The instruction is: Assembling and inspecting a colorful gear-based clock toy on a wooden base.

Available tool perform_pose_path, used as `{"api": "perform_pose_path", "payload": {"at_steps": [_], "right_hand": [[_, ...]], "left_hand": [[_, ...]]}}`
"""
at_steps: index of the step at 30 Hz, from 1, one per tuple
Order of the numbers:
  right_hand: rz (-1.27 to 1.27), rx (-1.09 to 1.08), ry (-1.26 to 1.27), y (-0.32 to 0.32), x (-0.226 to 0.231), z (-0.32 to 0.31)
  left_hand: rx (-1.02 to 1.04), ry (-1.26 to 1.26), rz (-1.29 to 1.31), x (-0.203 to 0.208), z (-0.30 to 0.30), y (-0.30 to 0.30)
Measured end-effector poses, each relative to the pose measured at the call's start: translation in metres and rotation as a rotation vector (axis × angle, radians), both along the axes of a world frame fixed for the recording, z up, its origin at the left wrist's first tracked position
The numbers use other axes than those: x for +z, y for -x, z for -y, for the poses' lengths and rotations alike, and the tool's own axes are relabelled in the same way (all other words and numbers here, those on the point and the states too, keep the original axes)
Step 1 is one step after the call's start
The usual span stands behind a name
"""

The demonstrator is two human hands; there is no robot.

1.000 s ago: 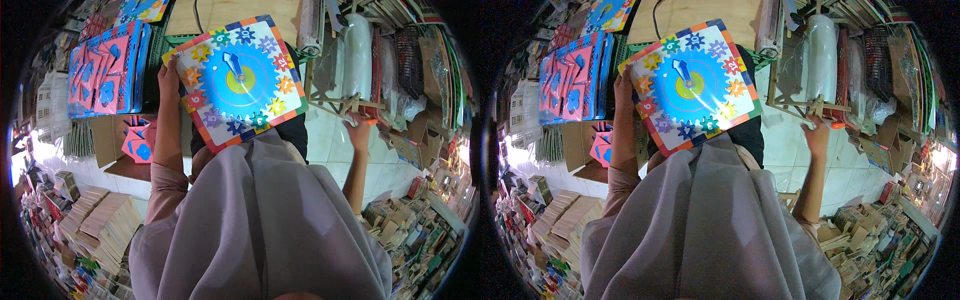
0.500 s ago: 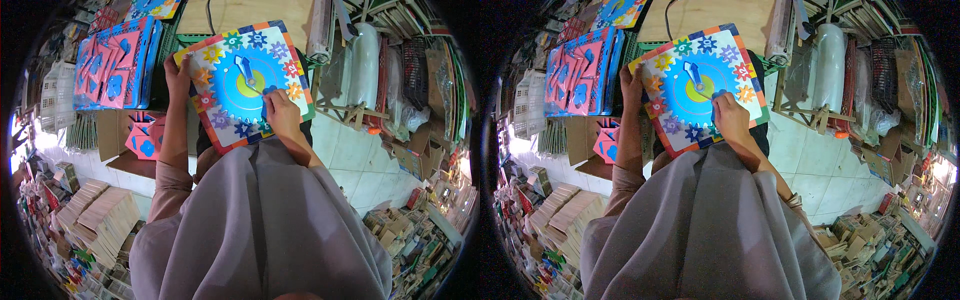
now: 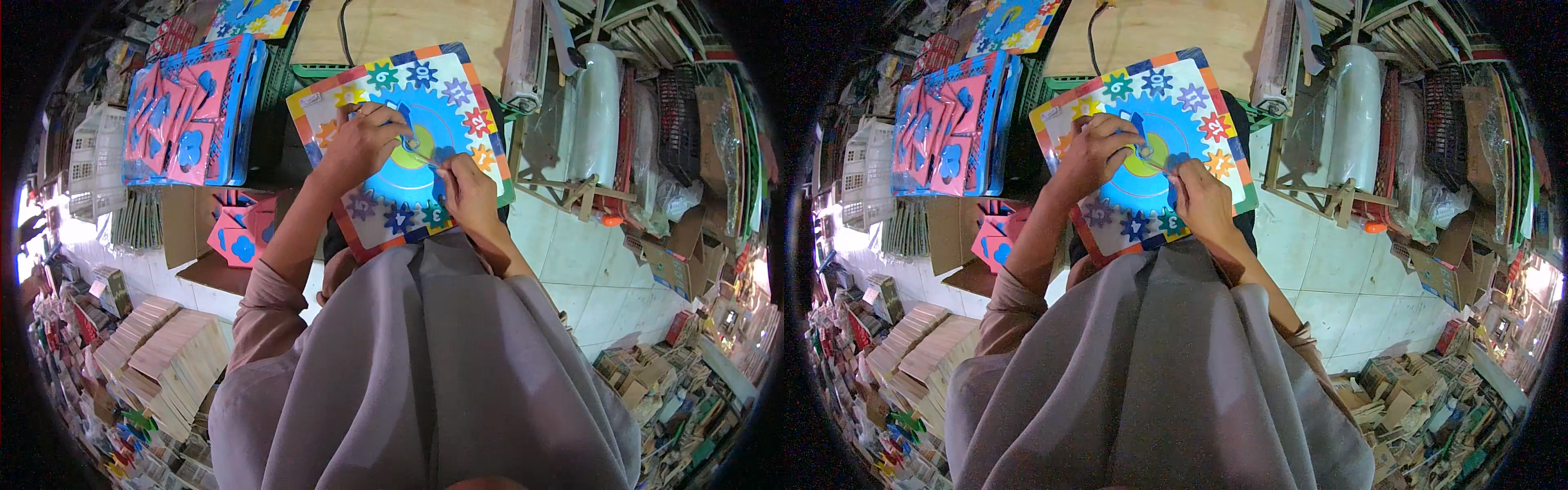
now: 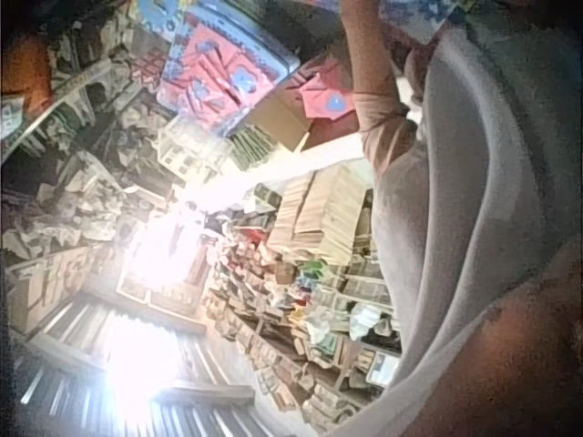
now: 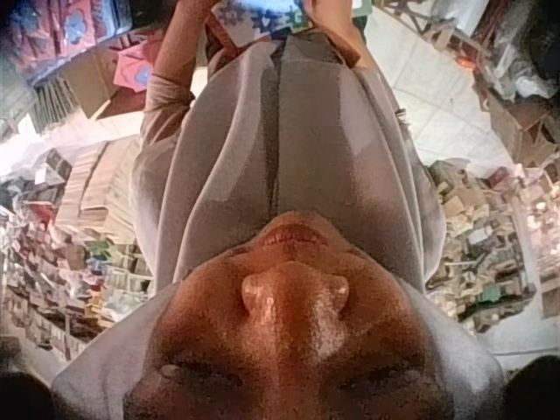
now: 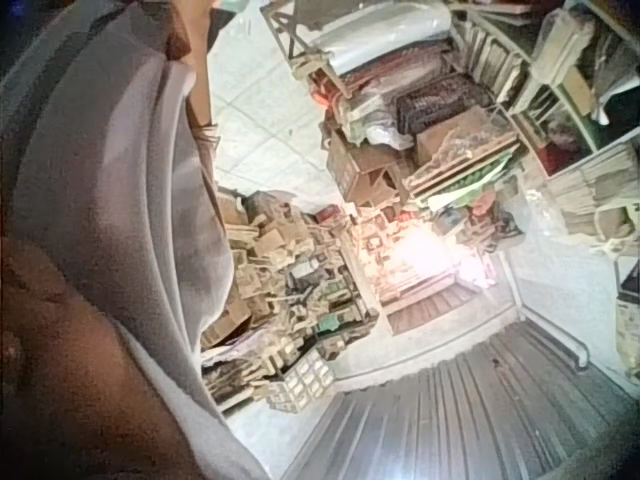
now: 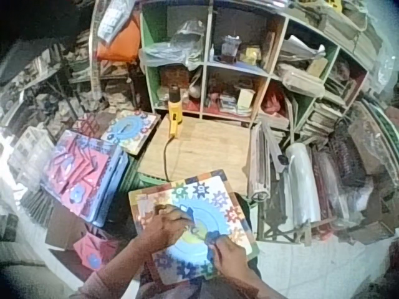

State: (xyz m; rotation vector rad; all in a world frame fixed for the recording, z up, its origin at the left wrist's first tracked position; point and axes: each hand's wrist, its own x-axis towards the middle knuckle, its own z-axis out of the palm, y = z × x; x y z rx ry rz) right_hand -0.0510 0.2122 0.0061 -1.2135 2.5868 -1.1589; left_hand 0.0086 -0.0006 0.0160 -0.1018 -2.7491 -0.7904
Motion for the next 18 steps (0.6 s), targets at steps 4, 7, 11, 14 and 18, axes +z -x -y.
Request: {"api": "perform_pose_path", "payload": {"at_steps": [4, 7, 11, 14, 18], "right_hand": [[0.004, 0.037, 0.003, 0.000, 0.004, -0.001], [-0.042, 0.077, -0.013, 0.002, 0.017, 0.006], [-0.005, -0.011, -0.033, 0.004, 0.028, 0.030], [0.040, -0.044, -0.022, 0.018, 0.020, 0.038], [0.187, -0.090, 0.053, 0.026, 0.010, 0.040]], "left_hand": [[-0.076, 0.057, -0.001, 0.003, 0.009, 0.006], [-0.099, 0.040, -0.019, 0.007, 0.011, 0.011], [-0.099, -0.023, -0.104, 0.007, 0.010, 0.019], [-0.110, -0.028, -0.077, 0.010, 0.009, 0.024], [0.016, -0.307, -0.224, -0.014, 0.025, 0.034]]}}
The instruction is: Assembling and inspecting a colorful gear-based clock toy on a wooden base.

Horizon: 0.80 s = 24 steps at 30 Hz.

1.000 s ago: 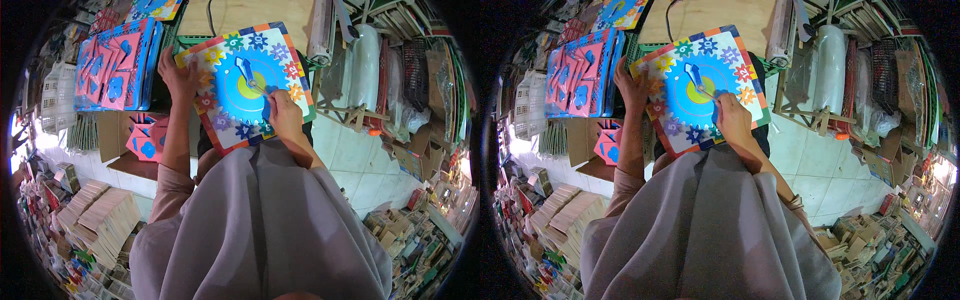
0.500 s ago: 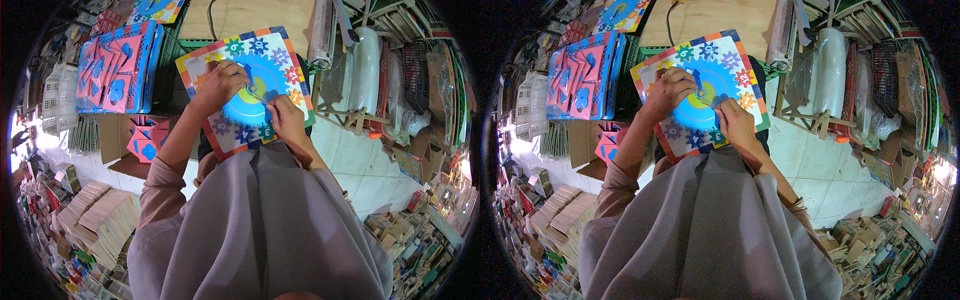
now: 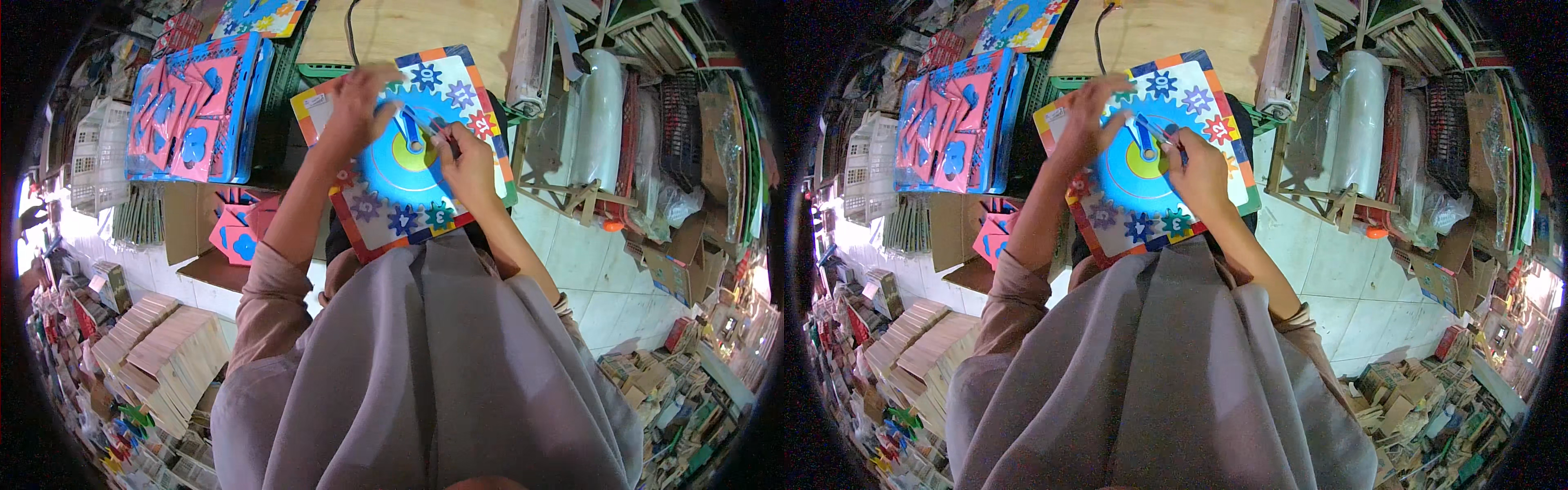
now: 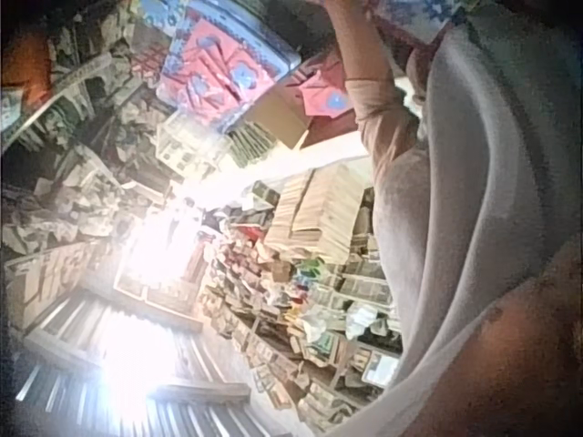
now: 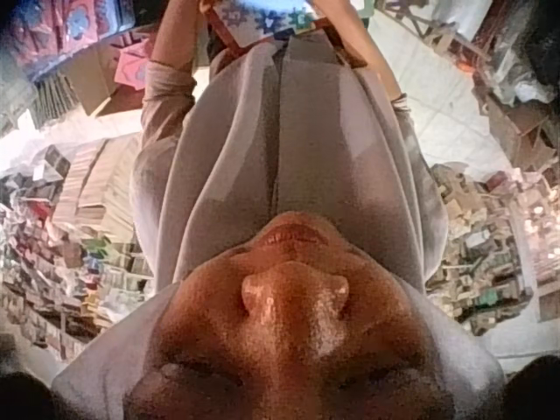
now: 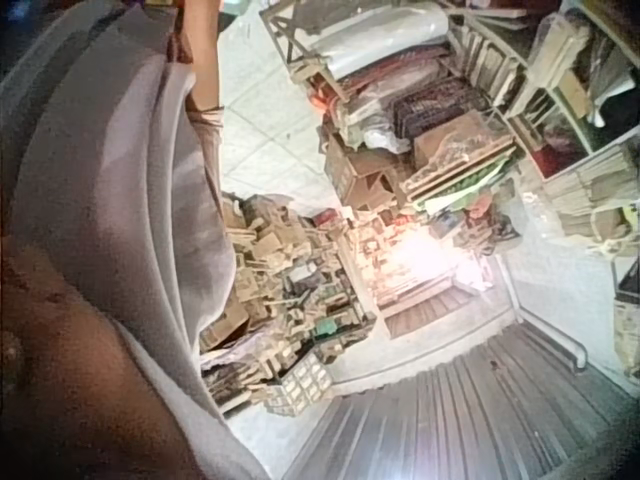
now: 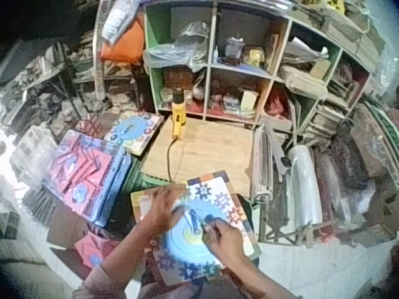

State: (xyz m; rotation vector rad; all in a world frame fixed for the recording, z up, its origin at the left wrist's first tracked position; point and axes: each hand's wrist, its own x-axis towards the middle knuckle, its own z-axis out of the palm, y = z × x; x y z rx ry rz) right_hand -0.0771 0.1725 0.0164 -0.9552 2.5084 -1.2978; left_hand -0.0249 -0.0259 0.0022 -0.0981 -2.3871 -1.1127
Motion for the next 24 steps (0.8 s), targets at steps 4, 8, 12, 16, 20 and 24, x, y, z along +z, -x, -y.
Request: {"api": "perform_pose_path", "payload": {"at_steps": [4, 8, 12, 16, 20, 24], "right_hand": [[-0.106, -0.029, -0.142, 0.000, 0.003, 0.008], [-0.273, 0.060, -0.330, 0.014, 0.006, 0.021], [-0.377, 0.091, -0.305, 0.025, 0.004, 0.023], [-0.207, -0.236, -0.205, 0.066, 0.013, -0.014], [-0.265, -0.289, -0.461, 0.107, 0.010, -0.059], [-0.238, -0.313, -0.464, 0.107, 0.028, -0.078]], "left_hand": [[0.358, 0.299, 0.214, -0.014, 0.031, 0.007], [0.212, 0.274, 0.455, -0.009, 0.045, 0.010], [0.169, 0.240, 0.486, 0.000, 0.044, 0.008], [0.213, 0.216, 0.453, -0.006, 0.048, -0.004], [0.279, 0.158, 0.505, -0.019, 0.056, -0.012], [0.260, 0.232, 0.504, -0.001, 0.043, -0.005]]}}
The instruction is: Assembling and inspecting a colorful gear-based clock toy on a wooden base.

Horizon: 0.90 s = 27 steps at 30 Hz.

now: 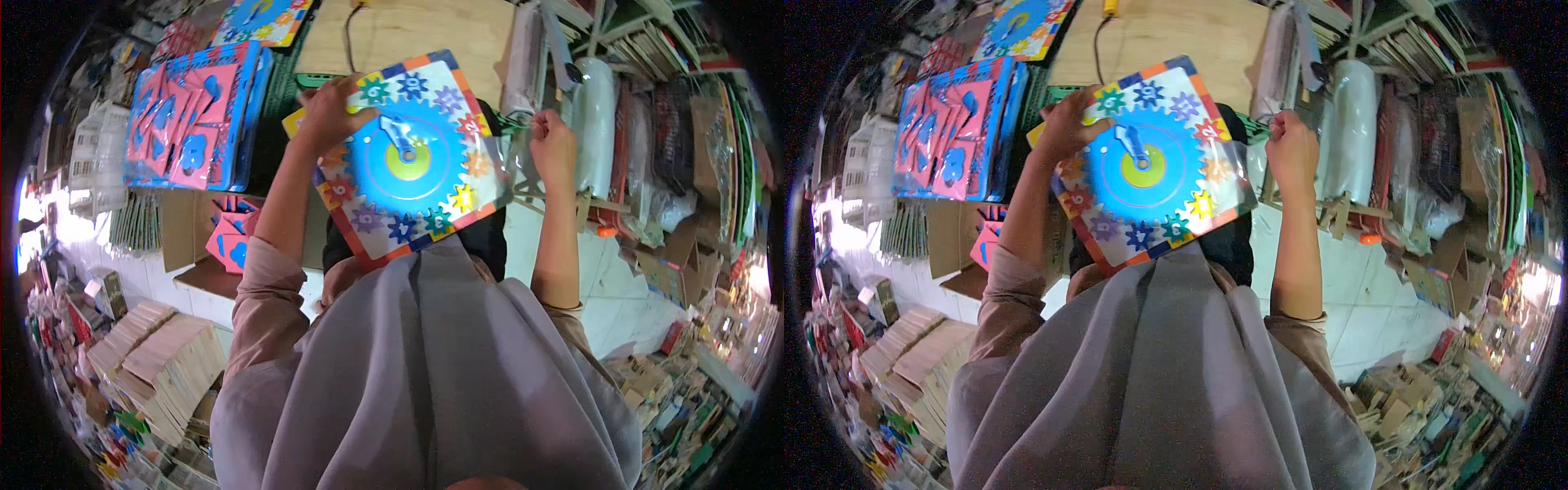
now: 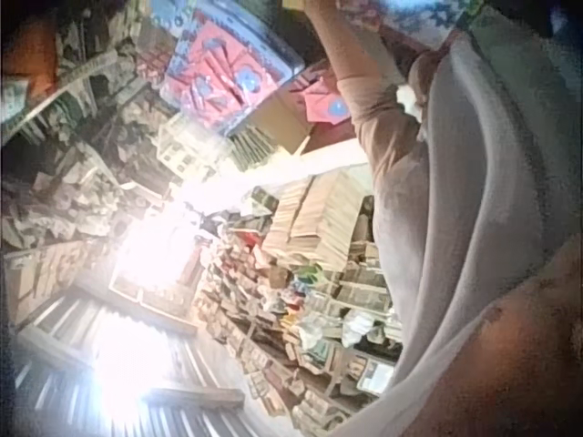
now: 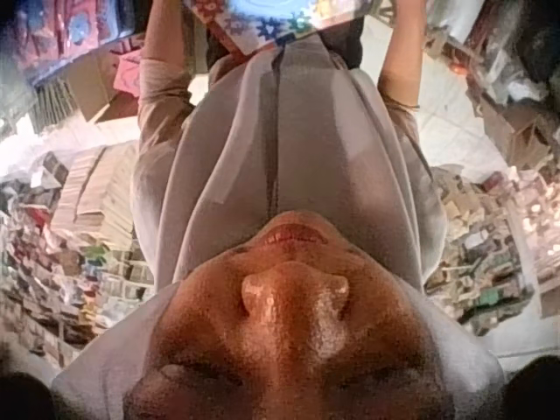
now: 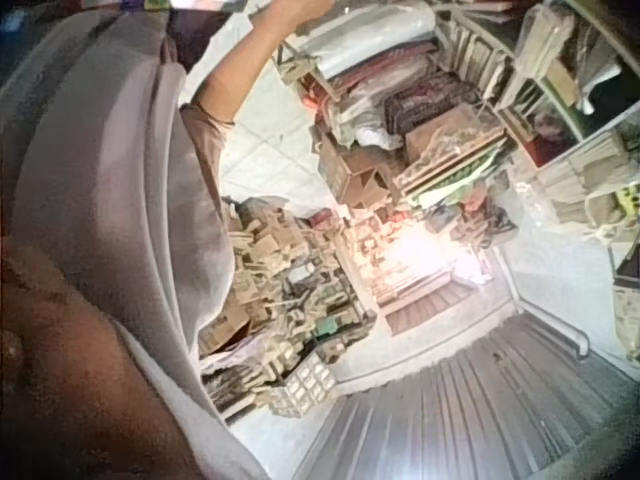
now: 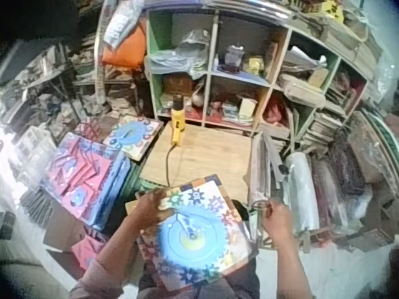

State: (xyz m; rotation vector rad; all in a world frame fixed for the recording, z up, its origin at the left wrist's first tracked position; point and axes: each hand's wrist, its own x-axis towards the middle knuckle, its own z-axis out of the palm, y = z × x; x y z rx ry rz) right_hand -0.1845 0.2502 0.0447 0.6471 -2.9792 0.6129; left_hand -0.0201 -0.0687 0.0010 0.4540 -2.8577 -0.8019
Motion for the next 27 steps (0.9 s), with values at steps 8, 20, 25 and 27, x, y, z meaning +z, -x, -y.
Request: {"api": "perform_pose_path", "payload": {"at_steps": [8, 20, 25, 27], "right_hand": [[0.085, -0.090, 0.218, -0.052, -0.004, -0.027], [0.079, 0.030, 0.215, -0.086, -0.037, -0.008], [0.076, -0.121, 0.130, -0.092, -0.049, -0.055], [0.056, -0.140, 0.154, -0.099, -0.050, -0.064]], "left_hand": [[0.034, 0.021, 0.057, 0.003, 0.002, 0.006], [0.111, 0.069, 0.093, 0.002, -0.019, 0.073], [0.028, 0.136, -0.014, -0.024, 0.004, 0.068], [0.112, -0.008, 0.001, -0.016, -0.001, 0.066]]}}
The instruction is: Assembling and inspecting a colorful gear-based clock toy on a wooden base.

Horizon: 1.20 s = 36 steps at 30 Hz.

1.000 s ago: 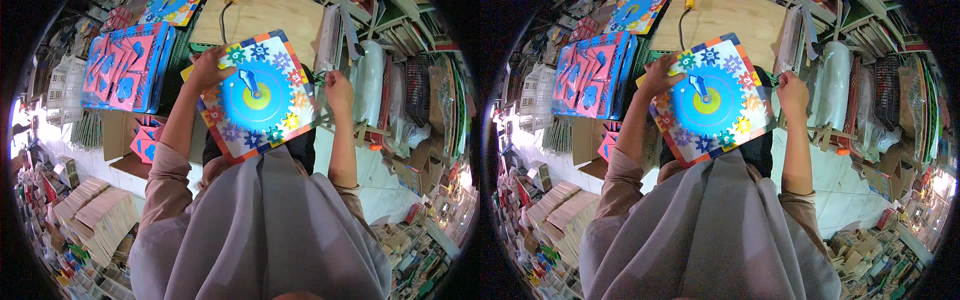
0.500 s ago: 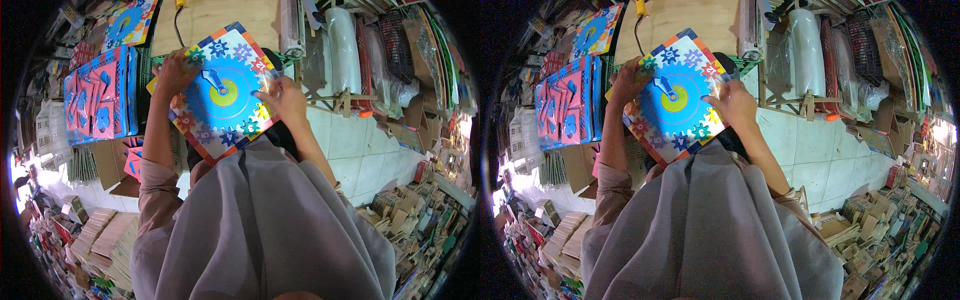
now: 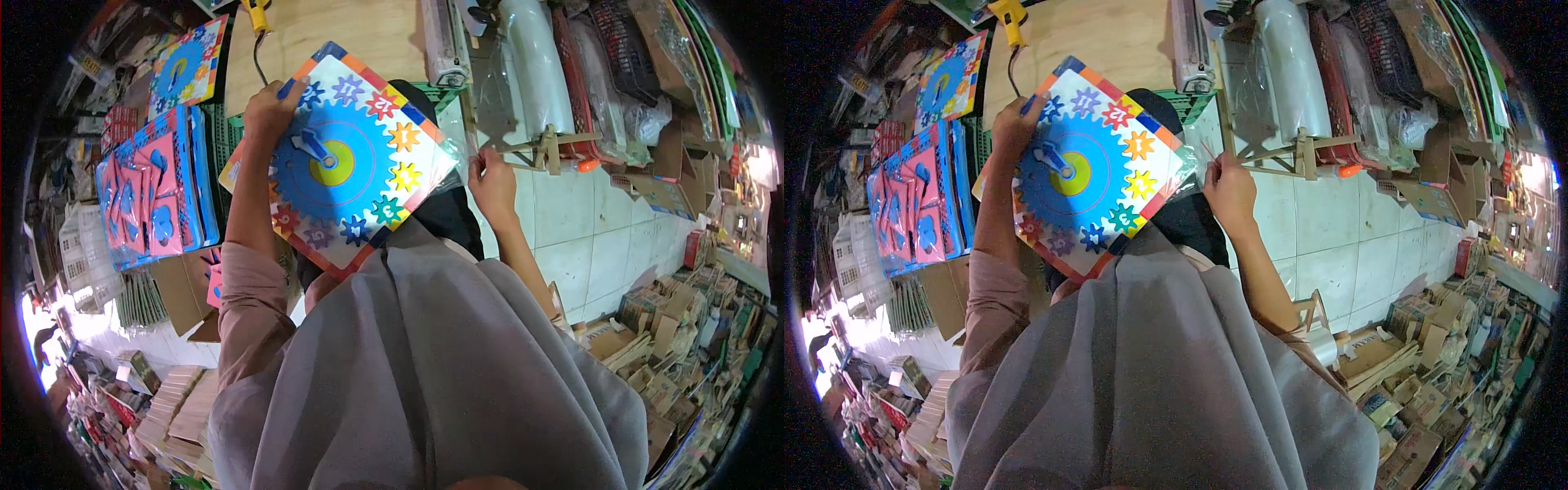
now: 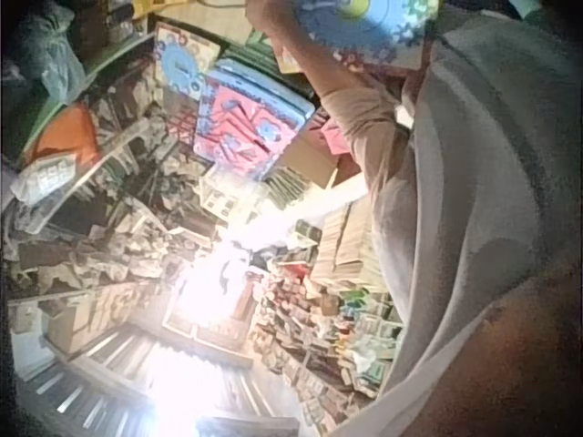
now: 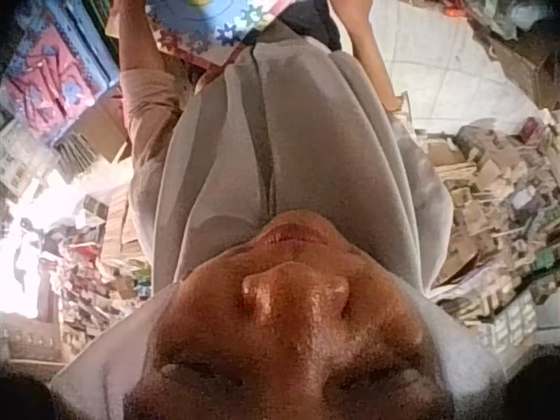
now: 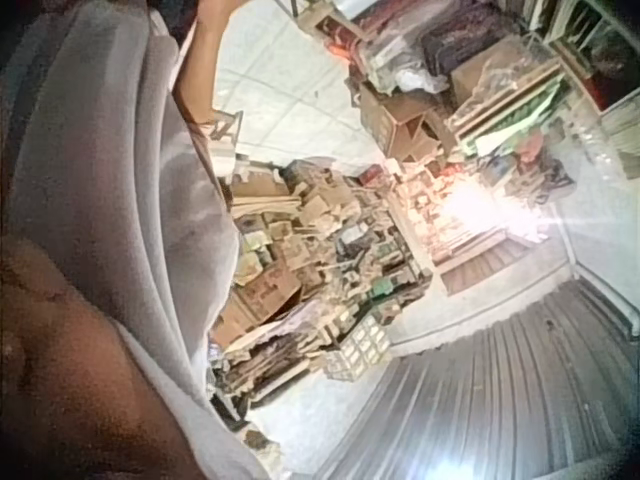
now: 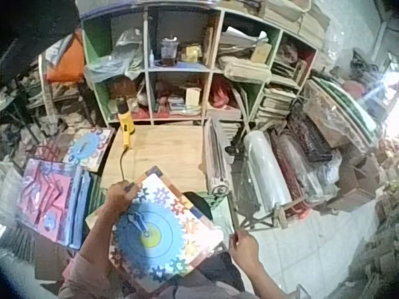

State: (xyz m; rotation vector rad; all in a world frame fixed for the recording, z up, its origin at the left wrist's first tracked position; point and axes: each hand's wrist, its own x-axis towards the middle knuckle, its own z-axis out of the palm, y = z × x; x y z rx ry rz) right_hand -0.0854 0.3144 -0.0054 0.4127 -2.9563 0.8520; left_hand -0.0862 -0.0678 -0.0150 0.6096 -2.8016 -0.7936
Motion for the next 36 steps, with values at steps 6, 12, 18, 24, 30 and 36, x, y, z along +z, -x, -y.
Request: {"api": "perform_pose_path", "payload": {"at_steps": [6, 12, 18, 24, 30, 36], "right_hand": [[0.043, -0.065, 0.104, -0.008, -0.003, -0.013], [0.153, -0.282, 0.181, -0.048, -0.027, -0.046], [0.300, -0.211, 0.156, -0.052, -0.043, -0.070], [0.380, -0.207, 0.666, -0.010, 0.005, -0.067], [0.653, 0.188, 0.711, -0.005, 0.017, -0.041], [0.764, -0.074, 0.736, -0.023, -0.029, -0.045]], "left_hand": [[0.074, -0.072, 0.141, 0.026, -0.010, 0.002], [0.106, -0.131, 0.151, 0.023, -0.007, -0.005], [0.061, -0.153, 0.135, 0.019, -0.017, 0.002], [-0.029, -0.198, 0.060, 0.024, -0.022, 0.006], [-0.016, -0.167, 0.049, 0.026, -0.029, 0.011], [0.016, -0.220, 0.029, 0.024, -0.027, 0.002]]}}
